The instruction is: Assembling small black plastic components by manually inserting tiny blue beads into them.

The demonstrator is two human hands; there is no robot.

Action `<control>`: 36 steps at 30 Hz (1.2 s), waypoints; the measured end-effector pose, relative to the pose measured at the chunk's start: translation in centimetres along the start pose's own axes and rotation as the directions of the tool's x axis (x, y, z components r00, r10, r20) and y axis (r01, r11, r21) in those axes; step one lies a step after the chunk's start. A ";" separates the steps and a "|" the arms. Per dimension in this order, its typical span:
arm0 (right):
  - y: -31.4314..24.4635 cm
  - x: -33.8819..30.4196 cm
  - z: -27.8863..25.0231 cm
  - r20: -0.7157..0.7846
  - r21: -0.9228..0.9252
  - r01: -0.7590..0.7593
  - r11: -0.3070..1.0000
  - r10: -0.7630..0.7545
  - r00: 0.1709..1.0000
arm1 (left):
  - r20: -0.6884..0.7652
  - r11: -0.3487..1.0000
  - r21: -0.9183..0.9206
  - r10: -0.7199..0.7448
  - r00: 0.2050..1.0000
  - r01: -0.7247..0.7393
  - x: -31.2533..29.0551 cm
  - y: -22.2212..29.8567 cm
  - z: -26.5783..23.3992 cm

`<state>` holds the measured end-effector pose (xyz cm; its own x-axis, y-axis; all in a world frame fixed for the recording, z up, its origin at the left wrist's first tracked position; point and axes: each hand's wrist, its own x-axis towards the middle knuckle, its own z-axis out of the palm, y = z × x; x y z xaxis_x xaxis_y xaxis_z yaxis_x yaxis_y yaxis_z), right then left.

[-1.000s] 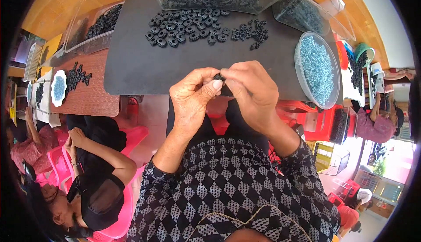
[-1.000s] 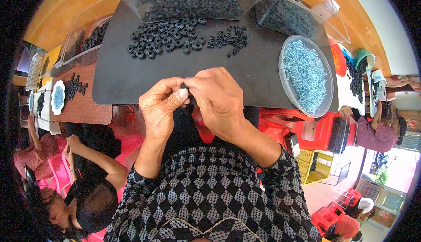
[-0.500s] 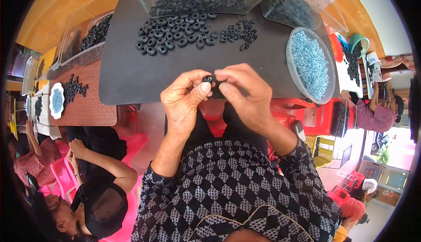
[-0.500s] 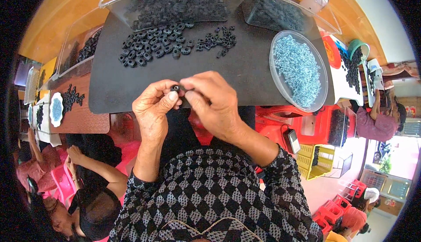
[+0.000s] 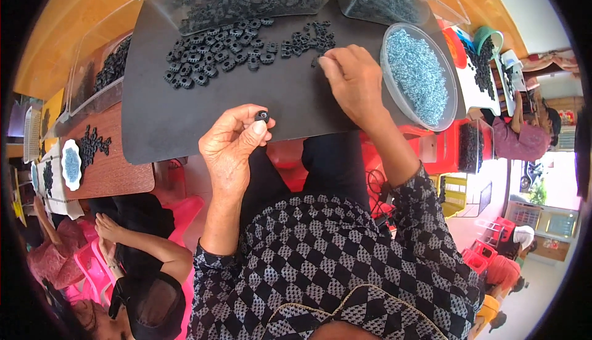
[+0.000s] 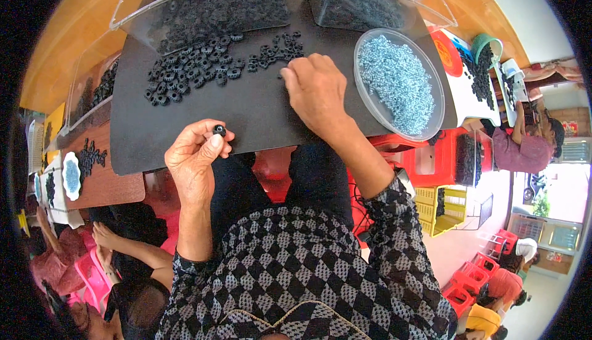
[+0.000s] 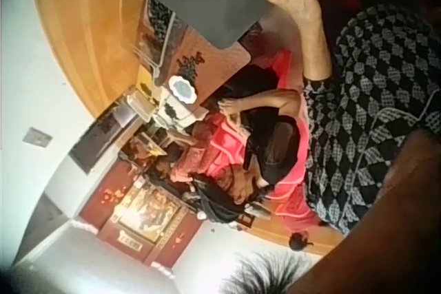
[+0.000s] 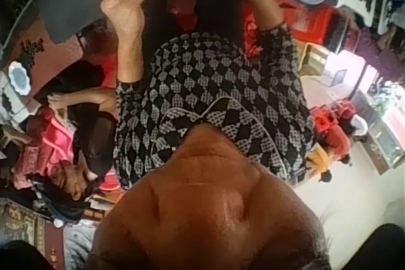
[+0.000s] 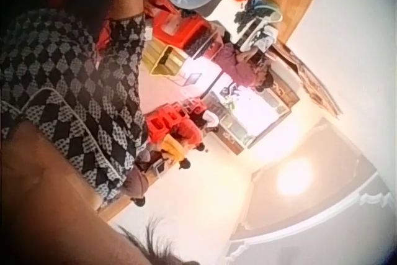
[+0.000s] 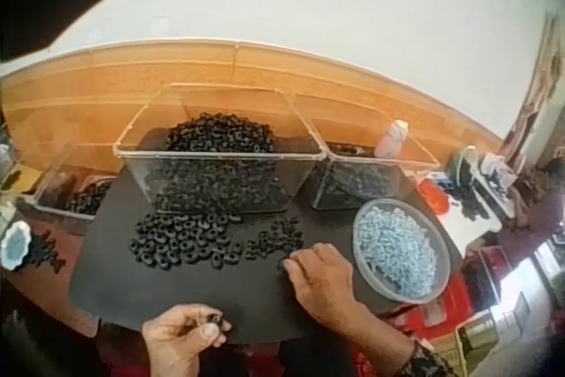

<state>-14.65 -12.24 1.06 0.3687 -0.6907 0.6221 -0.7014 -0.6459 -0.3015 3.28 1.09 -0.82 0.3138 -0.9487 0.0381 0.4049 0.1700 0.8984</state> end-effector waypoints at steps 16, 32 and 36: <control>0.3 -0.5 -0.8 0.010 0.021 0.028 0.999 -0.029 1.000 | -0.008 0.999 0.037 -0.025 1.000 0.025 -0.1 -0.1 0.4; -0.4 -0.4 0.6 0.055 -0.047 0.275 0.960 -0.272 0.961 | -0.004 0.997 0.074 0.005 1.000 -0.005 -0.1 -0.1 0.5; -1.4 -0.4 -0.2 0.115 0.192 0.000 0.981 -0.023 0.993 | 0.001 0.998 0.062 0.006 1.000 -0.006 0.0 -0.3 0.7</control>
<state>-13.91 -10.96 1.34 0.4521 -0.7087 0.5416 -0.5713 -0.6964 -0.4343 2.57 0.87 -0.75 0.3158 -0.9478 0.0439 0.3491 0.1591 0.9235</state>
